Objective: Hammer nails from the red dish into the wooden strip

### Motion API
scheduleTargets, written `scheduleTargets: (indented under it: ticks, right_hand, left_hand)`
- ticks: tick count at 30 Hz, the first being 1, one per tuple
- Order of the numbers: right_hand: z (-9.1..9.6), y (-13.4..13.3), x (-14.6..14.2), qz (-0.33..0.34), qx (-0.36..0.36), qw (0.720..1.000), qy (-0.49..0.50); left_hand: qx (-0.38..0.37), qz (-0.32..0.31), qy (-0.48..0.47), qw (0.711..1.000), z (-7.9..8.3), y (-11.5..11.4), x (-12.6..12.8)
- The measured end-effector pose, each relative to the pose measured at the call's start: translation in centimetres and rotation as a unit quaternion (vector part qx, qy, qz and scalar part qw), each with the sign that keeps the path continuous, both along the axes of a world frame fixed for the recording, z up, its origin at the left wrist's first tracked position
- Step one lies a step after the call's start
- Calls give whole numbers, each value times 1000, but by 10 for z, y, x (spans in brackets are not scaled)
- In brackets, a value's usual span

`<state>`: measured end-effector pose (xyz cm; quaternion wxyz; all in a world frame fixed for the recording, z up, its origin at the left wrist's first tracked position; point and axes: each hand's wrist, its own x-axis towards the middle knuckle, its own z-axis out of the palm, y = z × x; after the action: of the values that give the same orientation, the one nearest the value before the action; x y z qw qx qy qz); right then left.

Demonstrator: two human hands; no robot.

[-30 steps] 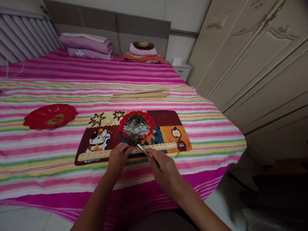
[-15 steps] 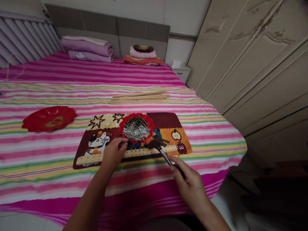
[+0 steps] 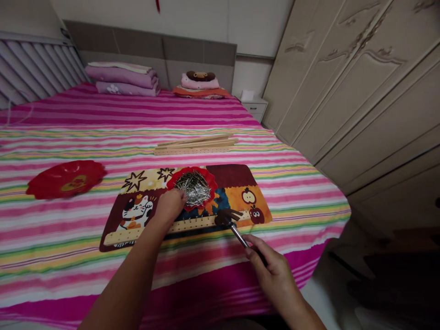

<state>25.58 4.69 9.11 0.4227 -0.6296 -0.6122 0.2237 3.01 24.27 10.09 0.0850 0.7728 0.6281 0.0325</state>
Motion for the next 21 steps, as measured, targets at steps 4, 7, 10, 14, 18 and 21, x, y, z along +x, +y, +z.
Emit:
scheduleTargets:
  ticks: [4,7,10,14,18,21]
  right_hand:
    - [0,0,-1,0,-12,1000,2]
    - [1,1,-3,1,-18,1000,7]
    - [1,0,-4,-1,-15,1000,11]
    - [-1,-1,-5,-5,-18,1000,7]
    - [-2,-2,-7,0,-23,1000,8]
    - [-1,-2,-9,9,-22,1000,5]
  left_hand:
    - [-30,29,-185,982,-2,0,-16]
    - [-40,73,-341,936,-5,-4,-26]
    - [-76,112,-482,866,-5,-13,-33]
    - [-96,172,-587,785,-3,-35,-43]
    - [-115,207,-586,775,-11,-57,-54]
    - [-133,208,-578,778,-23,-67,-57]
